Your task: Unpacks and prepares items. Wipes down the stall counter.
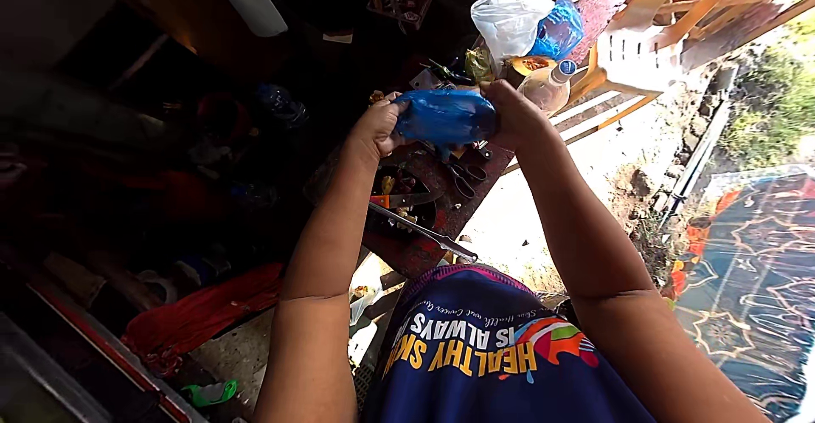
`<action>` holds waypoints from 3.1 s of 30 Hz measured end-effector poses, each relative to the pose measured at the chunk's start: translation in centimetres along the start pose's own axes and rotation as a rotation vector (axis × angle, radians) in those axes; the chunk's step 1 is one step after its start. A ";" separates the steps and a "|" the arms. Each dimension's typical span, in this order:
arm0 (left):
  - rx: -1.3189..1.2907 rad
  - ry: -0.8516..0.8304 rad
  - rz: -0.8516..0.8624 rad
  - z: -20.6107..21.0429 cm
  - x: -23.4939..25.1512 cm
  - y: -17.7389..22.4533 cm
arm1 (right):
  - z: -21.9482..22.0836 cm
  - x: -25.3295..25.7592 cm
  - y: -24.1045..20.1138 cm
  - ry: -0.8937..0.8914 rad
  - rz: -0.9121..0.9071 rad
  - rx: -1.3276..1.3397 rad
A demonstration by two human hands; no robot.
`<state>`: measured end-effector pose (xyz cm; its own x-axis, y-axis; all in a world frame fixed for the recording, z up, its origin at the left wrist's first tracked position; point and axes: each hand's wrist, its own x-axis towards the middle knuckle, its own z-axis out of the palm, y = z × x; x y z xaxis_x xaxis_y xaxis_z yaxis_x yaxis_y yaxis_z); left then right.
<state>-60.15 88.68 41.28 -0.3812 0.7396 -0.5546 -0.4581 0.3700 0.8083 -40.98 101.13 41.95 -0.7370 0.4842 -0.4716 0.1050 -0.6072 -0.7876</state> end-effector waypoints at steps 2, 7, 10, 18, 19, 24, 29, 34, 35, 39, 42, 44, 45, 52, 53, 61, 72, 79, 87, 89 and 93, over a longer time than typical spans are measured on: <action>-0.290 -0.030 -0.057 0.2 0.0 -0.3 | -0.7 0.0 0.1 -0.030 -0.048 -0.486; -0.330 0.071 -0.109 2.2 0.3 -1.4 | -1.1 1.3 1.4 0.132 0.018 -0.489; -0.032 0.069 -0.026 0.4 1.0 -2.7 | -1.5 1.6 2.1 0.137 0.111 0.009; 0.796 0.321 0.796 1.9 -2.1 -6.1 | -1.1 2.1 7.0 0.107 0.018 -0.094; 0.750 0.258 0.935 2.6 -2.4 -6.9 | -0.9 1.7 7.0 0.101 -0.017 -0.156; 1.031 -0.149 0.505 3.4 -0.8 -9.2 | -0.5 0.3 6.7 0.174 -0.188 -0.431; 1.421 -0.017 0.089 3.9 0.4 -9.5 | -0.5 -0.6 6.8 0.175 -0.250 -0.762; 1.494 0.119 0.231 4.5 0.9 -9.2 | -0.3 -0.6 7.2 0.197 -0.269 -0.832; 1.494 0.097 0.220 4.3 1.5 -9.3 | -0.2 -0.6 7.2 0.191 -0.265 -0.836; 1.497 0.063 0.170 3.7 3.6 -10.8 | -0.1 -0.7 8.5 0.120 -0.309 -0.888; 1.588 0.067 0.073 4.7 4.4 -9.5 | -0.2 -0.7 9.4 0.082 -0.277 -0.958; 1.713 0.002 -0.053 6.3 3.8 -7.1 | -0.6 -0.5 9.7 0.104 -0.281 -0.999; 1.740 -0.015 -0.073 6.6 3.6 -6.7 | -0.8 -0.4 9.8 0.117 -0.295 -1.009; 1.776 -0.062 0.027 4.6 5.0 -9.3 | -1.1 0.0 10.0 0.168 -0.185 -1.076; 1.765 -0.094 -0.021 4.7 4.2 -8.8 | -1.3 0.2 10.2 0.171 -0.168 -1.079; 1.603 -0.362 -0.190 4.0 1.4 -5.6 | -2.0 2.7 12.5 0.162 0.088 -1.139; 0.923 -0.338 -0.179 0.6 1.7 -5.6 | -1.6 2.3 11.5 0.238 0.238 -0.015; 1.400 -0.288 0.232 3.5 -3.9 -7.9 | -2.5 4.1 8.9 0.196 -0.093 -0.745; 0.262 0.172 0.579 0.1 -5.9 -11.4 | -2.7 8.0 6.1 0.454 -0.046 -0.404; 0.109 0.163 0.528 -0.6 -6.6 -11.8 | -2.8 9.2 5.3 0.537 -0.021 -0.184; -0.293 0.127 0.332 -2.1 -7.7 -12.9 | -3.0 11.6 4.1 0.571 -0.098 0.320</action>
<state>-52.95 76.99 34.71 -0.6326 0.7099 -0.3096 -0.4951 -0.0633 0.8665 -47.10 106.10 32.07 -0.2543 0.7512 -0.6091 -0.2129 -0.6578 -0.7224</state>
